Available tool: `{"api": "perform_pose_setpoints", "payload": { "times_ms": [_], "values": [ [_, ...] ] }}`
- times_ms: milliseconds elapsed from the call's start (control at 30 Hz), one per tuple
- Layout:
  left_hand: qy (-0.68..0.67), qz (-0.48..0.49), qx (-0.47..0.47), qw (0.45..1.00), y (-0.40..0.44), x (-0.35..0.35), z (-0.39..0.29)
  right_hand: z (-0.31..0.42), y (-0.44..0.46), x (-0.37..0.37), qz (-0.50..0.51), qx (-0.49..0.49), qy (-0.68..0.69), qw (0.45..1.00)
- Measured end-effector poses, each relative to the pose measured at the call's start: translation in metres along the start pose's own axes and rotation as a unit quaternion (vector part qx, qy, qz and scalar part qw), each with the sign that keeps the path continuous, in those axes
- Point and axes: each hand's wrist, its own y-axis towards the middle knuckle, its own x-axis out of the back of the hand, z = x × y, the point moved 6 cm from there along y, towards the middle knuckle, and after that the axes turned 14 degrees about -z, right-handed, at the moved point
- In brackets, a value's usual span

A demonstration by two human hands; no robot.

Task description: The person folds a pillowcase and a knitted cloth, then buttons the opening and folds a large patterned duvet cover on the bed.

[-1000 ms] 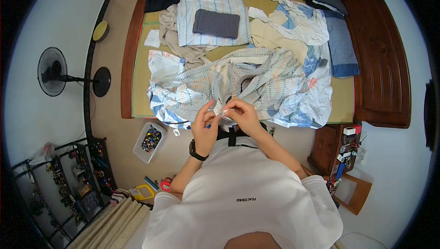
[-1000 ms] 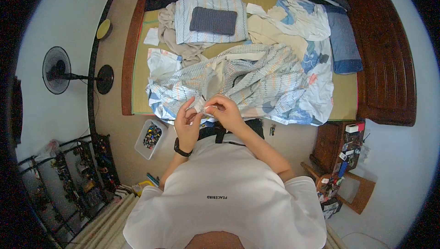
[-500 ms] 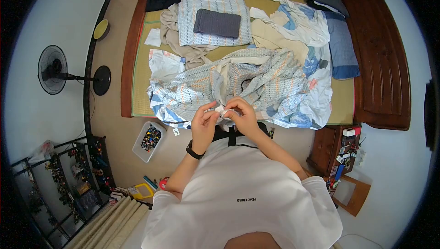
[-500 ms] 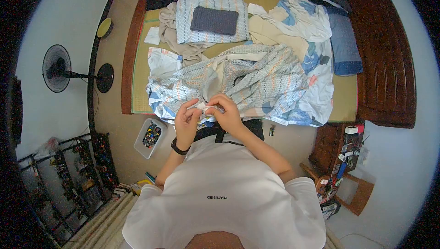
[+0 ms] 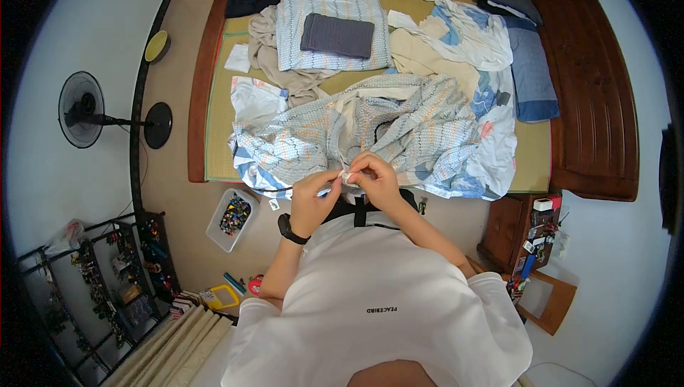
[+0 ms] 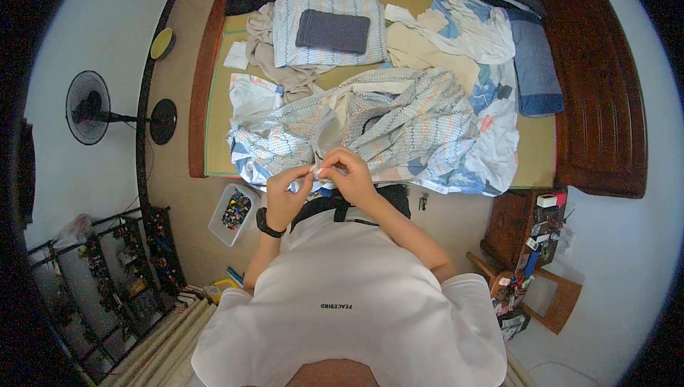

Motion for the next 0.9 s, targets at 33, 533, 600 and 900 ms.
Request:
{"api": "perform_pose_setpoints", "payload": {
  "times_ms": [33,533,600,900],
  "values": [
    [-0.001,0.001,-0.001,1.0,0.0,0.001,0.001,-0.001,0.0,0.001,-0.001,0.001,-0.001,1.0],
    [-0.008,0.081,0.153,0.985,-0.01,-0.012,0.026,-0.008,-0.01,-0.003,0.018,0.027,-0.058,0.998],
    [-0.085,0.108,0.196,0.971,-0.012,-0.015,0.029,-0.016,-0.011,-0.005,0.044,-0.014,-0.023,0.999],
    [0.008,0.064,0.083,0.994,-0.029,-0.008,0.023,-0.013,-0.006,0.005,0.197,-0.003,-0.104,0.975]
  ]
}}
